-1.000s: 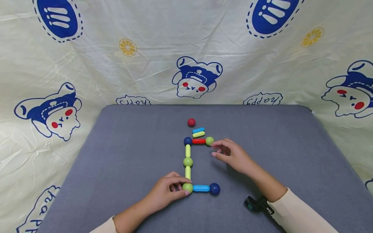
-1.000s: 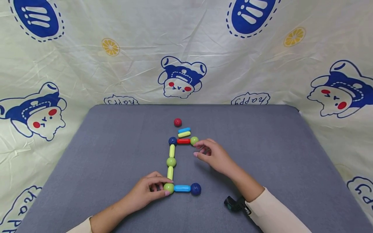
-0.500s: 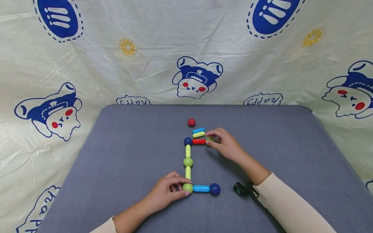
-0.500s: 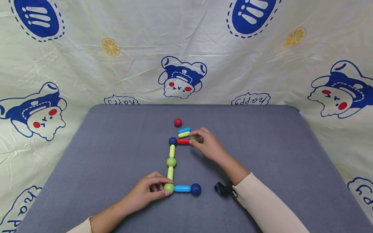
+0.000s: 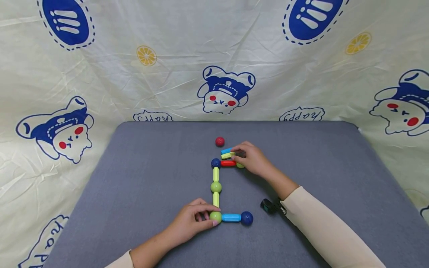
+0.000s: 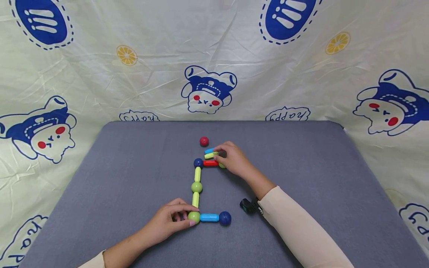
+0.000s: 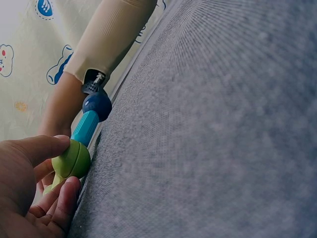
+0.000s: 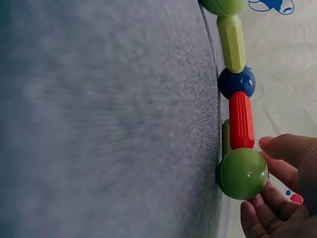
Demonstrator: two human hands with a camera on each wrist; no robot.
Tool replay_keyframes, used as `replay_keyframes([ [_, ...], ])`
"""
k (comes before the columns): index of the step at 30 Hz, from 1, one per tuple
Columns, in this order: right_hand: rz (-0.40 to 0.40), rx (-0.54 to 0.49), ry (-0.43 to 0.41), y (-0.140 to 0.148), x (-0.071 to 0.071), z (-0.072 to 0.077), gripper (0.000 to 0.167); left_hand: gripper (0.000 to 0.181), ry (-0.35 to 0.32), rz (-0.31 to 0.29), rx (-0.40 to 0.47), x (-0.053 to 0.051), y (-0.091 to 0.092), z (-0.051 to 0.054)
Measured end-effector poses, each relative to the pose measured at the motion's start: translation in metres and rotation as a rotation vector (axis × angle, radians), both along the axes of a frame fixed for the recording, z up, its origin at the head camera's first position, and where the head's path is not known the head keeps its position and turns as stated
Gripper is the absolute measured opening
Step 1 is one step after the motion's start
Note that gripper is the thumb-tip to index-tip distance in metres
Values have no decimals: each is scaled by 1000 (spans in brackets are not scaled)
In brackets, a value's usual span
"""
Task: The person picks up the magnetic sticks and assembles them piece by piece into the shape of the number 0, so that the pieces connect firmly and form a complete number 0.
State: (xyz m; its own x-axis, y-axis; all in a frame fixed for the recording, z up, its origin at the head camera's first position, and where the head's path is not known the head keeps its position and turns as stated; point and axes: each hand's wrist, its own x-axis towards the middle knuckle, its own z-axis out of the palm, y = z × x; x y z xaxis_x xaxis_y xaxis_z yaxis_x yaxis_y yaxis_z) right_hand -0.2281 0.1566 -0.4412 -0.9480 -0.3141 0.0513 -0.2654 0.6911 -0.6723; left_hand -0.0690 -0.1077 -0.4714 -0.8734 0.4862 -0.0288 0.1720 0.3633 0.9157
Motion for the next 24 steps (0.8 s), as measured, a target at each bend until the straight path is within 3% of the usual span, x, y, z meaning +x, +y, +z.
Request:
replay_keyframes([
  [7, 16, 66, 21, -6, -9, -2, 25, 28, 5, -4, 2, 0, 0, 1],
  [24, 98, 186, -45, -13, -28, 0, 24, 28, 19, -7, 11, 0, -1, -1],
])
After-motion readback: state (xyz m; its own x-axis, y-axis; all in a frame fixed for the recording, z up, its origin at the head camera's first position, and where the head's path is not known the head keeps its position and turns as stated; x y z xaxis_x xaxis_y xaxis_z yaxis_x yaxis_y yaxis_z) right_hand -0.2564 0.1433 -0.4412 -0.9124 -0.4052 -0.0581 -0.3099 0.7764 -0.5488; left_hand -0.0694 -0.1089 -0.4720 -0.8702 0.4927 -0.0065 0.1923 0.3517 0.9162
